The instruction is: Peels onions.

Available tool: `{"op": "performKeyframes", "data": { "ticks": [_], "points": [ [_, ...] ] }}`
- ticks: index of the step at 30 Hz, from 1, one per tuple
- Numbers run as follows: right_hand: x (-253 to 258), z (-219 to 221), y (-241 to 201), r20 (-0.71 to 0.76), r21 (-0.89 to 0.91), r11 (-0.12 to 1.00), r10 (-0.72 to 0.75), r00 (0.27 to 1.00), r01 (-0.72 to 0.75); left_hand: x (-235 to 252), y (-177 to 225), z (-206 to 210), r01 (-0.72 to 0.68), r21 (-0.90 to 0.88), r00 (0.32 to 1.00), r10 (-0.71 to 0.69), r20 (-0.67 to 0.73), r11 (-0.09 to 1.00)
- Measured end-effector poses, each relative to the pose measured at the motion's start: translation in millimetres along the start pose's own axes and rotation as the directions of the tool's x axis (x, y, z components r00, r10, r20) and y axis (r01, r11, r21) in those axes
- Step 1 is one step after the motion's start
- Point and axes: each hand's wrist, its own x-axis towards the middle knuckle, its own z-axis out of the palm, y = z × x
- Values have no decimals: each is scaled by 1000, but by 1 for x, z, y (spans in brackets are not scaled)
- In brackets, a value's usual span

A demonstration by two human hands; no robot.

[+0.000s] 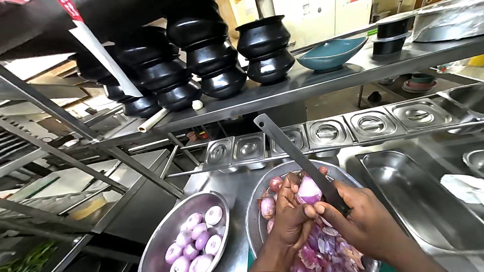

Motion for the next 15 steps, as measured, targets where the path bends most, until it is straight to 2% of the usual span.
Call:
{"op": "performKeyframes", "data": {
  "ticks": [4,9,13,15],
  "points": [
    [-1,2,-3,-20,-24,995,-93,996,92,0,0,1,-7,-35,1000,7,7,999],
    [2,-1,-2,-11,-1,998,-62,998,62,2,1,2,-18,-3,999,19,38,1000],
    [1,1,-3,-24,-51,988,-147,989,146,4,-5,3,-89,177,993,101,-58,980],
    [1,4,-2,-44,-82,987,-145,988,141,4,-9,3,-125,267,983,156,-99,956]
  ]
}}
